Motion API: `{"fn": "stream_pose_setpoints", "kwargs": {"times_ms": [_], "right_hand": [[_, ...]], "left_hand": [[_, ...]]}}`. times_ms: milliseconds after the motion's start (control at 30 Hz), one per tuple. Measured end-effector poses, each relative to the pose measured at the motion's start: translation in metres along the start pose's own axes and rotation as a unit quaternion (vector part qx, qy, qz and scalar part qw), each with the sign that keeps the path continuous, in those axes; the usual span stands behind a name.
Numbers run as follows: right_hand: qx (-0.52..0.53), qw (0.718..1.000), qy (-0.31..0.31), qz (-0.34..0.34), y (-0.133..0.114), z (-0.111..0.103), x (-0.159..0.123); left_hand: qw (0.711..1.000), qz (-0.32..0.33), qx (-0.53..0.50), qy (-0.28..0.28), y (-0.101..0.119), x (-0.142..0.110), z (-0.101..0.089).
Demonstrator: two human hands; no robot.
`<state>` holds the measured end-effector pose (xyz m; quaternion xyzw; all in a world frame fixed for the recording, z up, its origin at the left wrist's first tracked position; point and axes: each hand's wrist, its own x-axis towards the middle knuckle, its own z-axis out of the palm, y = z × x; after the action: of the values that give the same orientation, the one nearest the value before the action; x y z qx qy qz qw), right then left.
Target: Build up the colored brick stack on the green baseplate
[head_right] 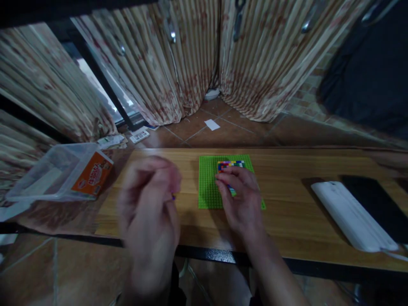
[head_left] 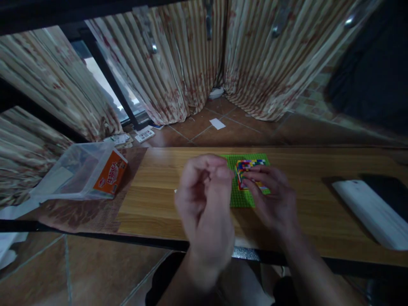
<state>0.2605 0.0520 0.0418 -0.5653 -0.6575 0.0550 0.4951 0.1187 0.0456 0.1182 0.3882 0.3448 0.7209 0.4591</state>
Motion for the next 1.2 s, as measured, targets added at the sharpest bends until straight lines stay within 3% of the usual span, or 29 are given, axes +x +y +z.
{"fn": "stream_pose_setpoints", "kwargs": {"times_ms": [67, 167, 200, 300, 600, 867, 1033, 1200], "right_hand": [[-0.014, 1.000, 0.008, 0.012, 0.013, -0.011, 0.002], [-0.032, 0.999, -0.021, 0.008, 0.027, -0.020, 0.001], [-0.037, 0.999, -0.035, 0.004, 0.030, -0.022, 0.000], [-0.049, 0.997, -0.065, 0.000, 0.038, -0.024, -0.003], [-0.067, 0.996, -0.058, 0.005, 0.045, -0.015, -0.007], [-0.065, 0.996, -0.055, 0.023, 0.041, -0.014, -0.005], [-0.054, 0.997, -0.056, 0.023, 0.041, -0.016, -0.005], [-0.032, 0.996, -0.067, 0.040, 0.045, -0.017, -0.005]], "left_hand": [[0.995, -0.070, 0.069, -0.018, -0.027, 0.005, -0.002], [0.964, -0.192, 0.180, -0.036, -0.069, 0.005, -0.007], [0.953, -0.214, 0.207, -0.053, -0.079, 0.002, -0.008], [0.945, -0.199, 0.239, -0.100, -0.096, -0.011, -0.010], [0.930, -0.202, 0.289, -0.103, -0.105, -0.017, -0.009], [0.918, -0.193, 0.331, -0.100, -0.095, -0.028, -0.003], [0.917, -0.136, 0.352, -0.131, -0.093, -0.037, 0.001], [0.904, -0.132, 0.373, -0.159, -0.096, -0.040, 0.002]]}}
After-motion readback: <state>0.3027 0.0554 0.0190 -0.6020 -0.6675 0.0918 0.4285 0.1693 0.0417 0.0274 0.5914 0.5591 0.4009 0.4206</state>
